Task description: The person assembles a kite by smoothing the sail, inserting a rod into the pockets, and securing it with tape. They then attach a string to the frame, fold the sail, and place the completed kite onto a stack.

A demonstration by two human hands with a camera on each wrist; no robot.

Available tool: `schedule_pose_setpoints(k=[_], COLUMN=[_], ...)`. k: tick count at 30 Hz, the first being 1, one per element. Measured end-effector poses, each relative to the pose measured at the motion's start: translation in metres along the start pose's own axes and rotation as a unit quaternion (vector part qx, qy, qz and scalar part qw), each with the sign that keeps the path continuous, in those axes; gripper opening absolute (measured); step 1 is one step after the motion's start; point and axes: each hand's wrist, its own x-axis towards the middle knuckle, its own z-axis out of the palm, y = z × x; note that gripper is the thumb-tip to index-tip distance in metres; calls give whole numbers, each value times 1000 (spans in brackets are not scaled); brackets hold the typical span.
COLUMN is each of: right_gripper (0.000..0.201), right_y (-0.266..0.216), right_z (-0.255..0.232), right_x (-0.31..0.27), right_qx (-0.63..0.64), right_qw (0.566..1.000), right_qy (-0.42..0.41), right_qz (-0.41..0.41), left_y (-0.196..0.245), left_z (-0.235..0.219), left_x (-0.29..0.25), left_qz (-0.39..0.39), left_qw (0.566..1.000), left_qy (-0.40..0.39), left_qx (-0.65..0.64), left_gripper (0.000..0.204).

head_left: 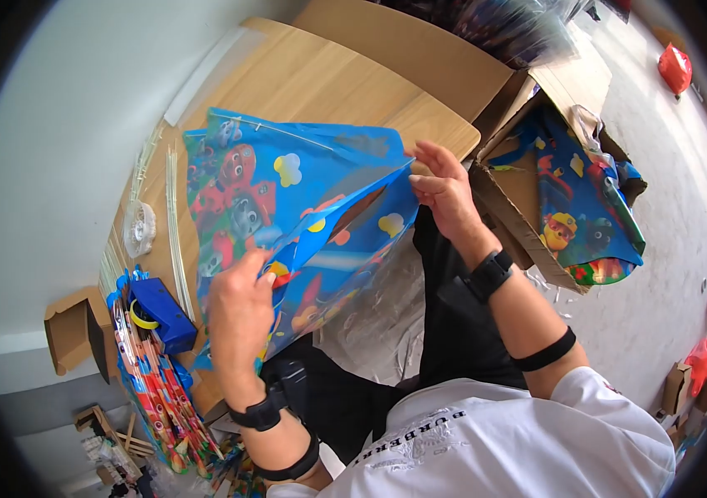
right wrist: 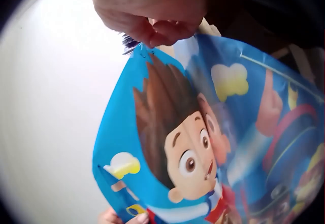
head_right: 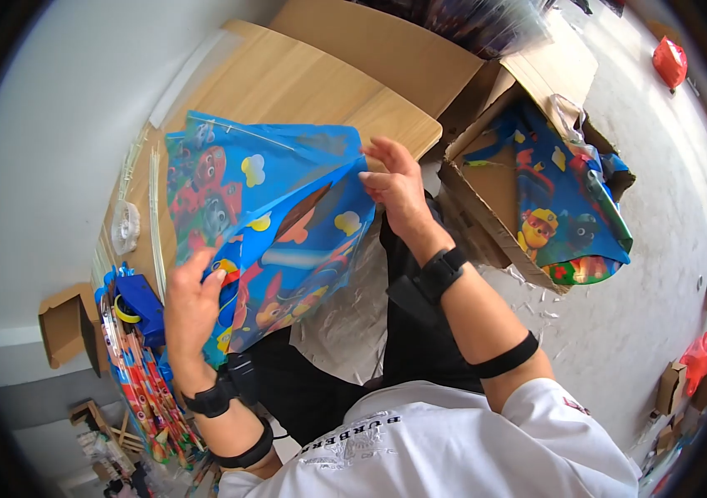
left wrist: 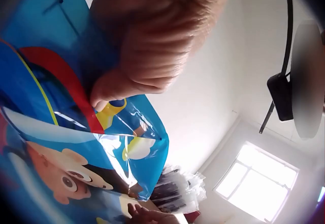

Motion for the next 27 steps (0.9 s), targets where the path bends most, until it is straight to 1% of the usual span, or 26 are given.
schedule_pose_setpoints(k=[1, 2, 3, 4, 5, 6, 7, 8, 10, 11, 13, 14, 15, 16, 17, 18, 20, 21, 22, 23, 24, 25, 26, 27], right_gripper=[17, 17, 16, 16, 16, 13, 9, 9, 9, 8, 7, 6, 6, 6, 6, 6, 15, 18, 21, 26, 29, 28, 26, 22], right_y=[-9, -15, -20, -21, -17, -10, -4, -4, -4, -5, -6, -6, -7, -8, -9, -10, -9, -7, -12, -9, -9, -7, -5, -1], right_z=[8, 14, 18, 19, 16, 11, 8, 9, 11, 14, 17, 19, 22, 26, 30, 34, 39, 40, 46, 47, 49, 50, 45, 41], right_x=[-1, 1, 4, 7, 11, 17, 20, 20, 15, 12, 13, 14, 14, 14, 15, 15, 15, 15, 12, 13, 12, 14, 18, 22], right_qx=[-5, -5, 20, 44, 44, 48, 51, 50, -5, -22, -47, -70, -73, -104, -136, -141, -199, -202, -239, -251, -236, -240, -242, -256], right_qw=[999, 999, 996, 985, 985, 978, 969, 969, 965, 965, 962, 960, 959, 957, 955, 954, 949, 950, 944, 942, 951, 949, 947, 943], right_qy=[-25, -23, -87, -149, -147, -187, -227, -227, -218, -195, -185, -174, -174, -157, -141, -143, -113, -110, -88, -64, -57, -42, -67, -75], right_qz=[-31, -29, 22, 73, 75, 77, 80, 84, 142, 172, 194, 209, 213, 218, 222, 224, 216, 210, 212, 211, 191, 199, 200, 200], left_y=[-3, -8, -13, -20, -28, -39, -57, -65, -86, -99, -124, -130, -136, -142, -147, -154, -144, -140, -141, -135, -129, -127, -128, -140], left_z=[-6, -10, -10, -11, -13, -14, -14, -14, 0, 11, 35, 45, 55, 64, 73, 79, 80, 75, 72, 61, 48, 41, 33, 24], left_x=[2, 4, 7, 13, 21, 30, 42, 54, 76, 87, 105, 112, 118, 123, 127, 128, 125, 122, 117, 107, 95, 77, 58, 38], left_qz=[5, 9, 17, 16, -3, -24, -30, -38, -14, -18, 74, 70, 69, 68, 43, 39, 42, 32, 57, 59, 60, 43, 26, -3], left_qw=[998, 990, 981, 981, 971, 958, 974, 990, 998, 998, 986, 987, 980, 970, 966, 967, 968, 980, 977, 979, 980, 981, 980, 981], left_qy=[-22, -43, -35, -38, -65, -91, -90, -73, -21, -24, 41, 39, 46, 53, 38, 38, 120, 122, 166, 168, 171, 183, 197, 191], left_qx=[-67, -134, -188, -189, -231, -272, -207, -117, 59, 57, 142, 139, 183, 227, 251, 248, 215, 156, 123, 99, 79, 44, 9, -34], left_gripper=[22, 24, 22, 22, 21, 20, 20, 17, 18, 18, 14, 14, 13, 12, 10, 10, 19, 26, 26, 23, 20, 16, 12, 6])
